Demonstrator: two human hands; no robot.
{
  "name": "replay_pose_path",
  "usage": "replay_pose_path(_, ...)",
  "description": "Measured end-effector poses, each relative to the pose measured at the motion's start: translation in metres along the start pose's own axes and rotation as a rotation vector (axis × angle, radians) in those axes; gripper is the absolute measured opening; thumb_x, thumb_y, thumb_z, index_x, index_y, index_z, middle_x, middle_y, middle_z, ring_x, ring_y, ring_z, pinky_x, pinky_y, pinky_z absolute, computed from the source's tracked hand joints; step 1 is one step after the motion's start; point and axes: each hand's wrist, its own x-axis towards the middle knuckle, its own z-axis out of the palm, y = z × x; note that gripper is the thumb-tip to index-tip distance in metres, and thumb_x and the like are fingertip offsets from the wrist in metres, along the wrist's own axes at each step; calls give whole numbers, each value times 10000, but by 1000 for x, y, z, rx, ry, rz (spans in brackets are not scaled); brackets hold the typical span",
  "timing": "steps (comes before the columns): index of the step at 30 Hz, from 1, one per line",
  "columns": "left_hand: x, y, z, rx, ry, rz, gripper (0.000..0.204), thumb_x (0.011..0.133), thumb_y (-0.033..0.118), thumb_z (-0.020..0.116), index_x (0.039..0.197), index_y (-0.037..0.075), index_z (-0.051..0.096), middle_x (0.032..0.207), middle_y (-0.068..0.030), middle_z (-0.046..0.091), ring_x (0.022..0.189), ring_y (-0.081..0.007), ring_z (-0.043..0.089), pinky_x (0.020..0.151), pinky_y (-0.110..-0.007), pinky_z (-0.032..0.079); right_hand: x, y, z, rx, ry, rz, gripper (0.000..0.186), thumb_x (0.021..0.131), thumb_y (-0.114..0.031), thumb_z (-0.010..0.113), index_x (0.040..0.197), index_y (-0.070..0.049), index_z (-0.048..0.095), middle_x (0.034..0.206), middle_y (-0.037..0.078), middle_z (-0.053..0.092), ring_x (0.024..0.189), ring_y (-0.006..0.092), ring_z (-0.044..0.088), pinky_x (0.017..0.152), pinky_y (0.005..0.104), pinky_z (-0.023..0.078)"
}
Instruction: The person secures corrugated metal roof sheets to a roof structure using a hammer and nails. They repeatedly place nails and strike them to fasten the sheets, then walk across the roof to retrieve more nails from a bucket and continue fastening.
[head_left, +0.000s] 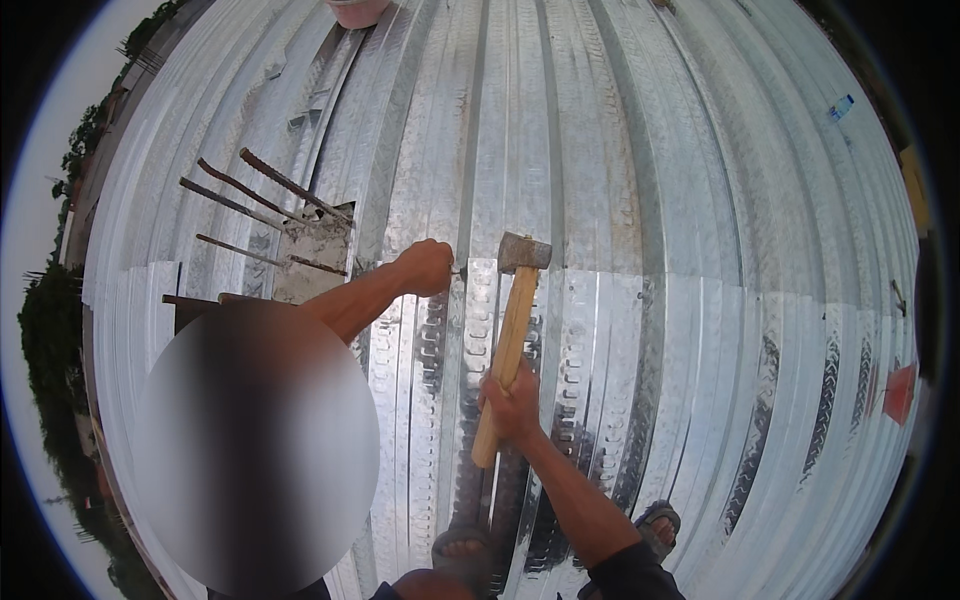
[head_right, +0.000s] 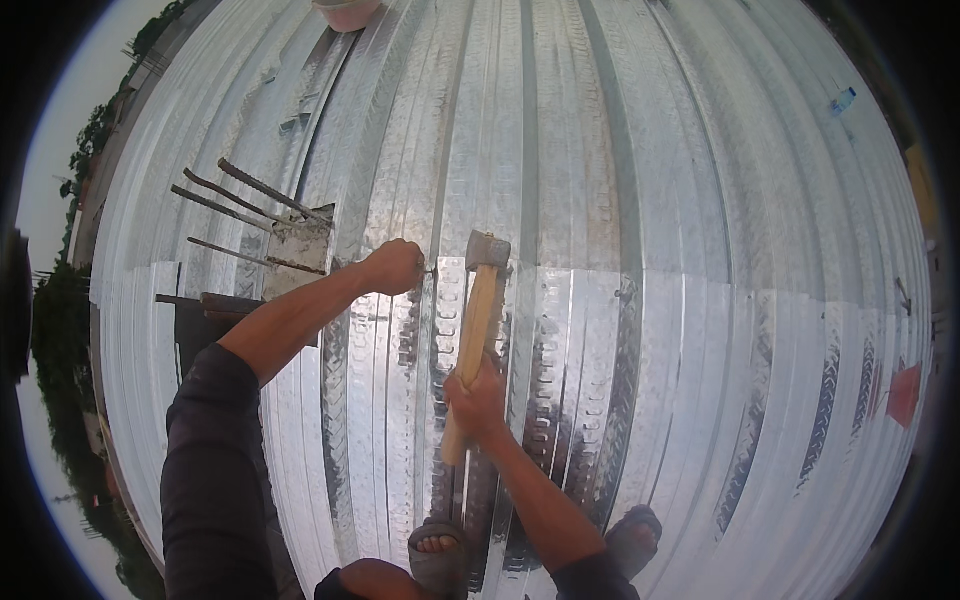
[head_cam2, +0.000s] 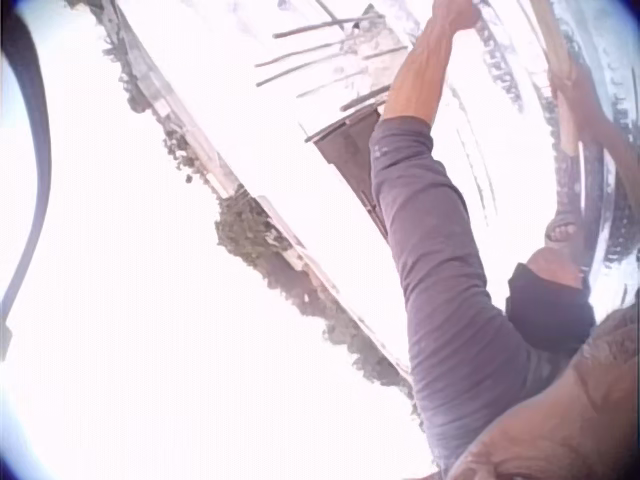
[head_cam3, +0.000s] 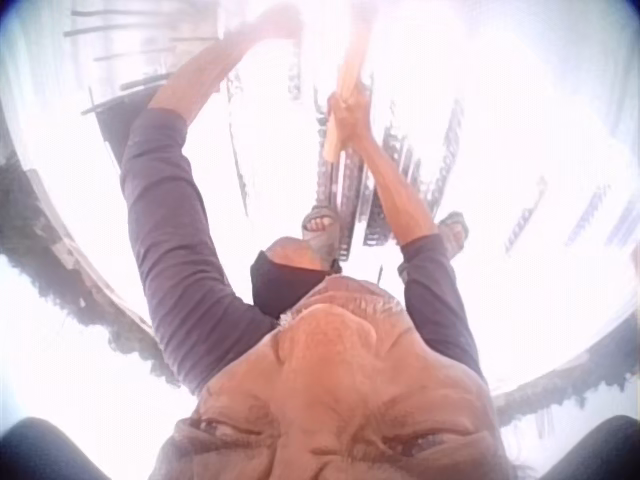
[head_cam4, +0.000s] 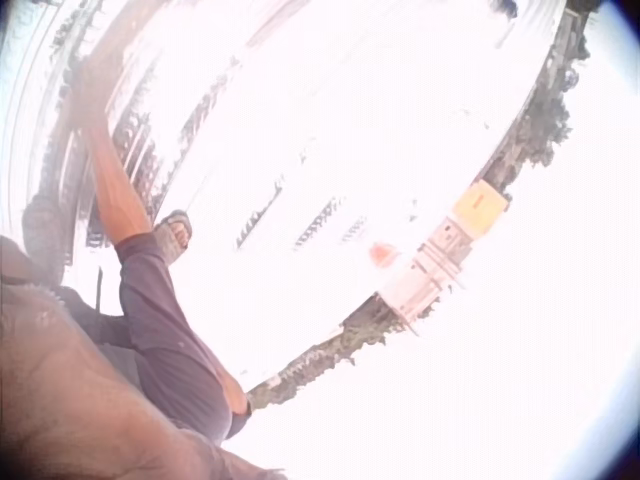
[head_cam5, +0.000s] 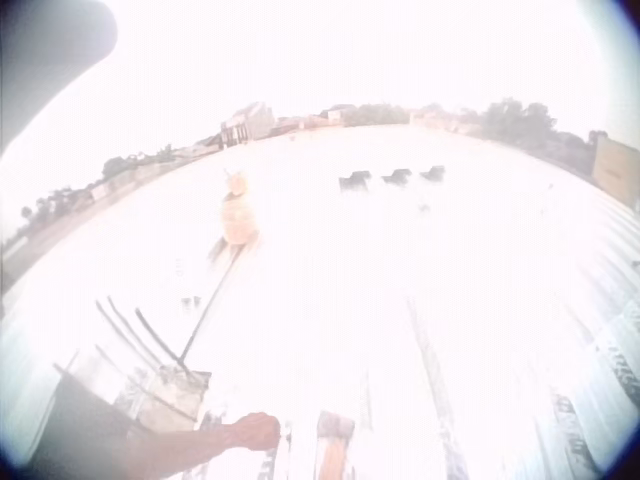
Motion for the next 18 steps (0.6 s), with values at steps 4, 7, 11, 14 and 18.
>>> replay_pose_path(4, -11, 6, -27, 489, -134, 311, 180, 768, 107, 697, 906, -4, 732, 915, -229, 726, 870, -390, 727, 729, -481, 582, -1, -15, 5, -46, -23, 30, 301, 851, -79, 659, 1097, 55, 550, 745, 110, 638, 582, 208, 662, 541, 348, 544)
replay_pose_path(7, -7, 7, -12, 227, -26, 105, 198, 788, 119, 685, 892, -48, 706, 916, -252, 722, 876, -379, 734, 721, -473, 583, -2, -4, 3, -59, 5, 6, 303, 844, -102, 681, 1078, 50, 563, 755, 123, 647, 616, 246, 675, 573, 373, 551)
replay_pose_path(11, -2, 0, 16, -309, 92, -309, 268, 814, 150, 652, 904, -101, 678, 942, -289, 721, 893, -394, 734, 756, -464, 584, -1, 8, 3, -113, 5, -37, 230, 857, -61, 643, 1048, 22, 546, 765, 100, 637, 590, 199, 644, 542, 344, 529)
replay_pose_path(14, -4, -3, 10, -292, 47, -262, 309, 819, 173, 635, 916, -118, 678, 929, -289, 726, 863, -392, 733, 776, -466, 584, -3, 1, 6, -91, 6, 44, 256, 841, -100, 682, 1035, 22, 568, 778, 127, 659, 628, 251, 666, 584, 384, 541)
replay_pose_path(18, 5, 14, -8, -197, -47, -180, 320, 812, 213, 660, 889, -91, 720, 819, -230, 742, 772, -347, 740, 765, -454, 585, -2, 6, 2, -111, 38, 16, 279, 833, -128, 706, 1032, 27, 584, 764, 133, 676, 652, 278, 686, 614, 406, 556)
